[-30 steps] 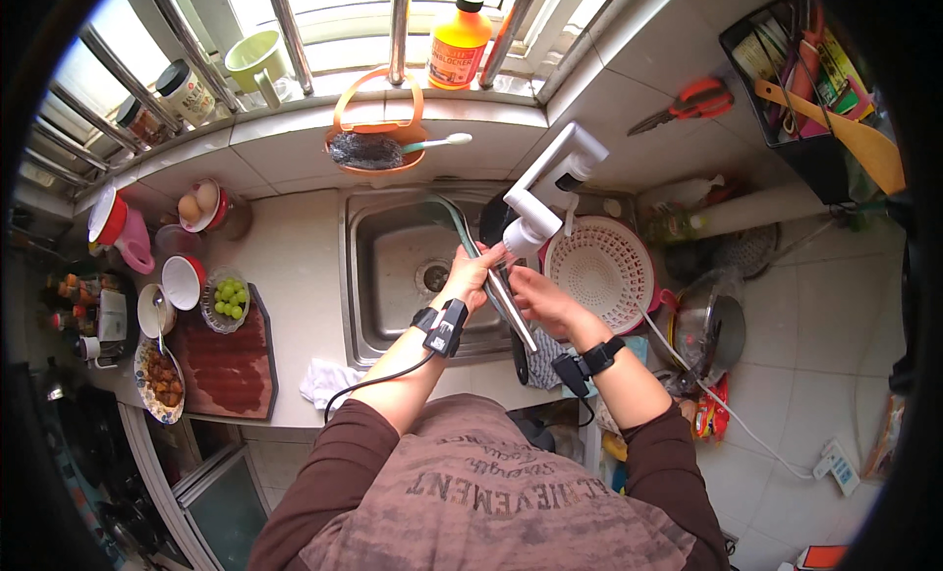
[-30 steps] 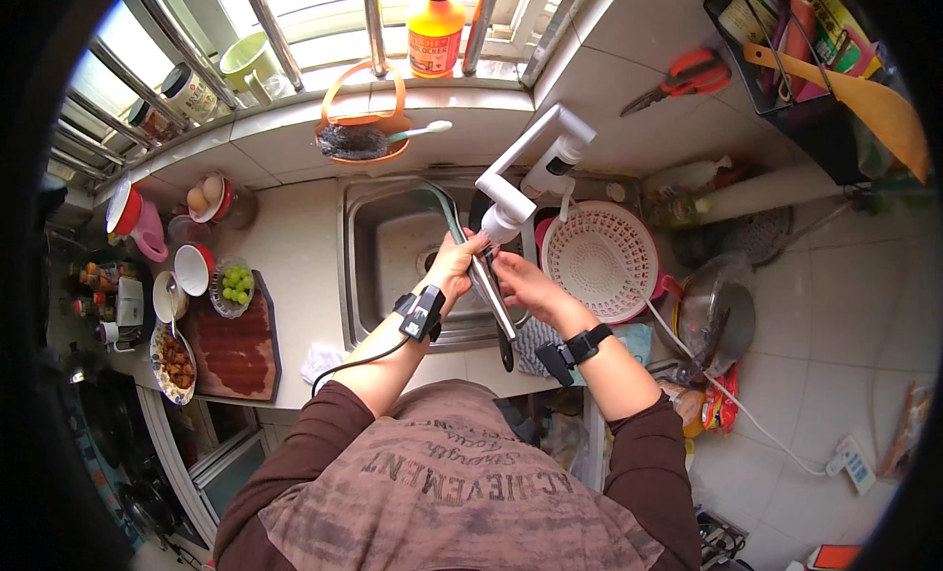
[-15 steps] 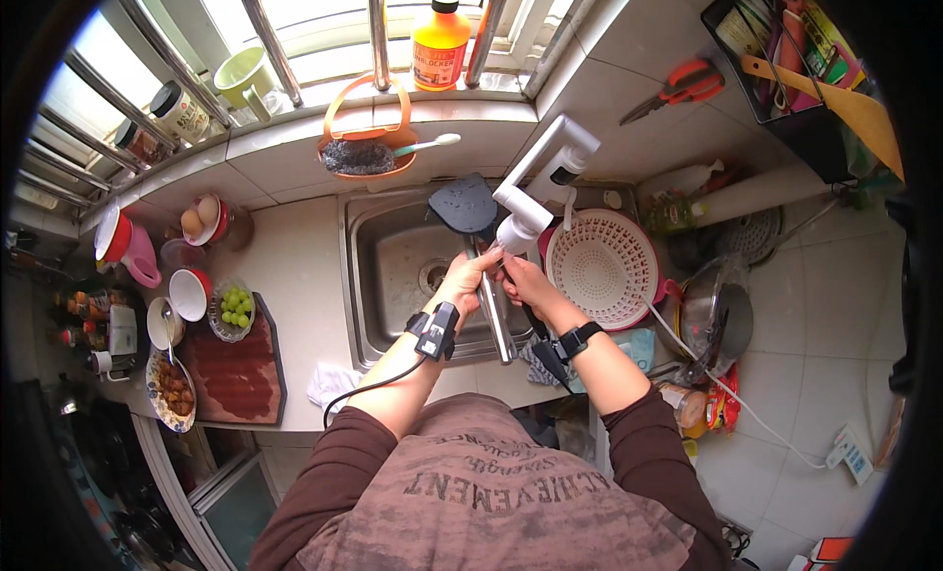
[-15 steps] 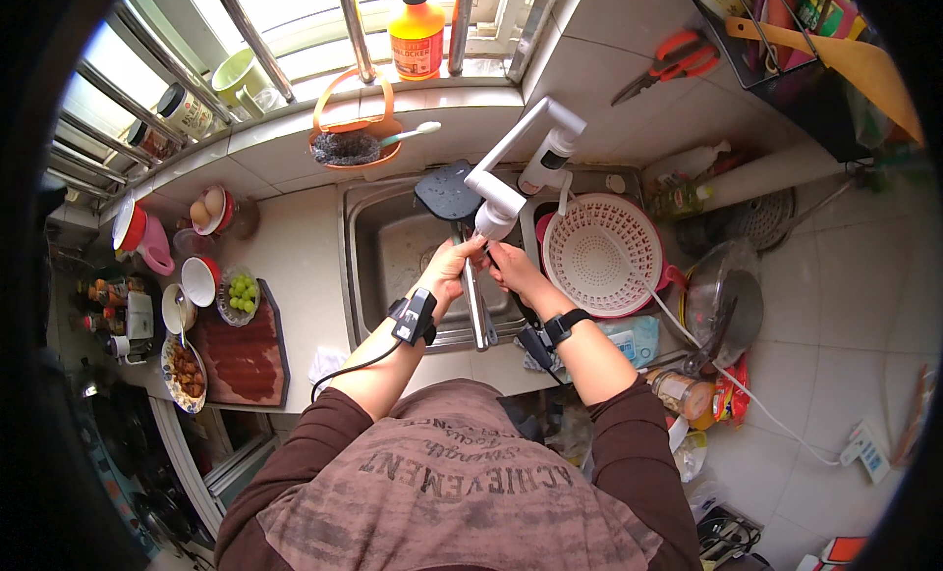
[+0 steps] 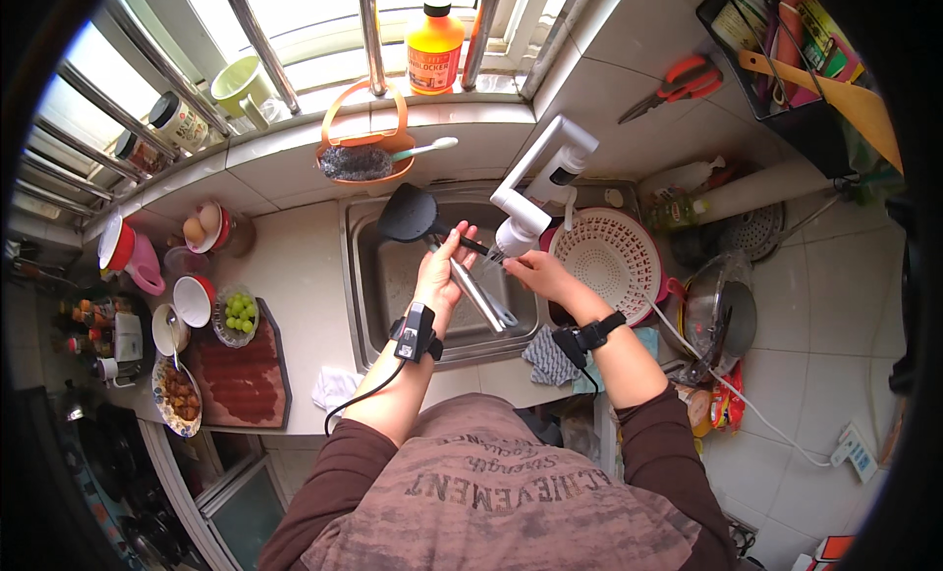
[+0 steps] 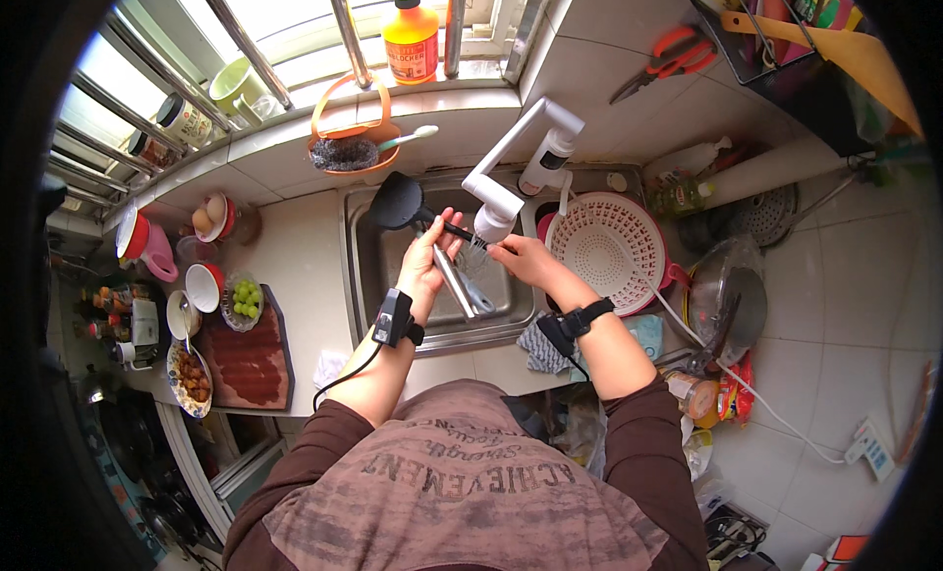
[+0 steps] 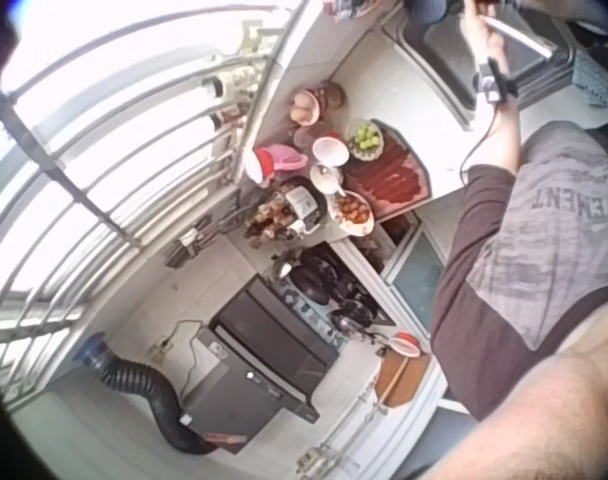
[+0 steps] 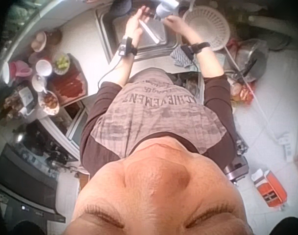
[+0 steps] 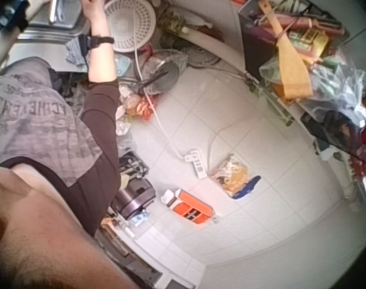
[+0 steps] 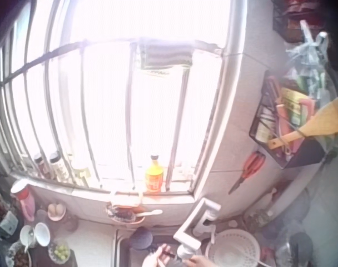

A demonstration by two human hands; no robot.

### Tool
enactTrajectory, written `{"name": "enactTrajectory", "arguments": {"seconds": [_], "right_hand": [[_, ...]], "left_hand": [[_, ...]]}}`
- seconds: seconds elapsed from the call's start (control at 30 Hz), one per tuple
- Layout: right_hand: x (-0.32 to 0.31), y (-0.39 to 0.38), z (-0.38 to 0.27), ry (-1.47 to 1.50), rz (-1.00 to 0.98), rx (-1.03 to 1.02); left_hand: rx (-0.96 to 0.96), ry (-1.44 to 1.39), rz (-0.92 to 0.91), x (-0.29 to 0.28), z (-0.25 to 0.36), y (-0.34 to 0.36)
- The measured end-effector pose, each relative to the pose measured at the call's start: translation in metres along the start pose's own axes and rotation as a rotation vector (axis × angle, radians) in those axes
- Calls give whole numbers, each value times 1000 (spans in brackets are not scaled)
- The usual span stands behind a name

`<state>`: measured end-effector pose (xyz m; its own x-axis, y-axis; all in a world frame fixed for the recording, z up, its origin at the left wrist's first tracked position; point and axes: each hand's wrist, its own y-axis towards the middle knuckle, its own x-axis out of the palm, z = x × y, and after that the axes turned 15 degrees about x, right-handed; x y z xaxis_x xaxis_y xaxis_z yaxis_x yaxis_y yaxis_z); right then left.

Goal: The person scrubs a slotted spoon with a cloth, then rinses it under running water. They repeat the process with a ladle and a spatula, scrubbing and rinsing each utensil before placing them on a wall-mounted rack.

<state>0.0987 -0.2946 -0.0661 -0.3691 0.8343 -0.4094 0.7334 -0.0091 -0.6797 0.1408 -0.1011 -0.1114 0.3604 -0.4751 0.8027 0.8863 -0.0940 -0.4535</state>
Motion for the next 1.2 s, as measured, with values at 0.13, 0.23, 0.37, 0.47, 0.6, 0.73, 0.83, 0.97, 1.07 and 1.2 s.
{"name": "enactTrajectory", "arguments": {"seconds": [0.13,0.23,0.37,0.47,0.6,0.73,0.83,0.97,1.07,1.2], "right_hand": [[11,15,-14,-55,156,-245],[21,19,-24,-62,99,-337],[4,5,-22,-42,-204,-51],[-23,-14,-9,122,-287,147],[-24,-18,-9,267,-193,131],[1,-1,-28,55,-156,47],[-3,-4,-27,-95,-166,28],[-38,-26,-3,293,-256,110],[-44,-30,6,448,-213,47],[-26,-25,-5,435,-142,-40]], "left_hand": [[-12,2,-4,-6,13,1],[17,23,-4,-8,17,0],[47,90,5,-14,26,0],[37,55,27,-22,34,4],[14,-36,36,-27,32,11],[5,-22,54,-26,27,12],[29,-41,56,-24,30,12],[46,-53,76,-23,35,17],[48,-98,121,-21,31,24],[71,-93,170,-21,25,31]]}}
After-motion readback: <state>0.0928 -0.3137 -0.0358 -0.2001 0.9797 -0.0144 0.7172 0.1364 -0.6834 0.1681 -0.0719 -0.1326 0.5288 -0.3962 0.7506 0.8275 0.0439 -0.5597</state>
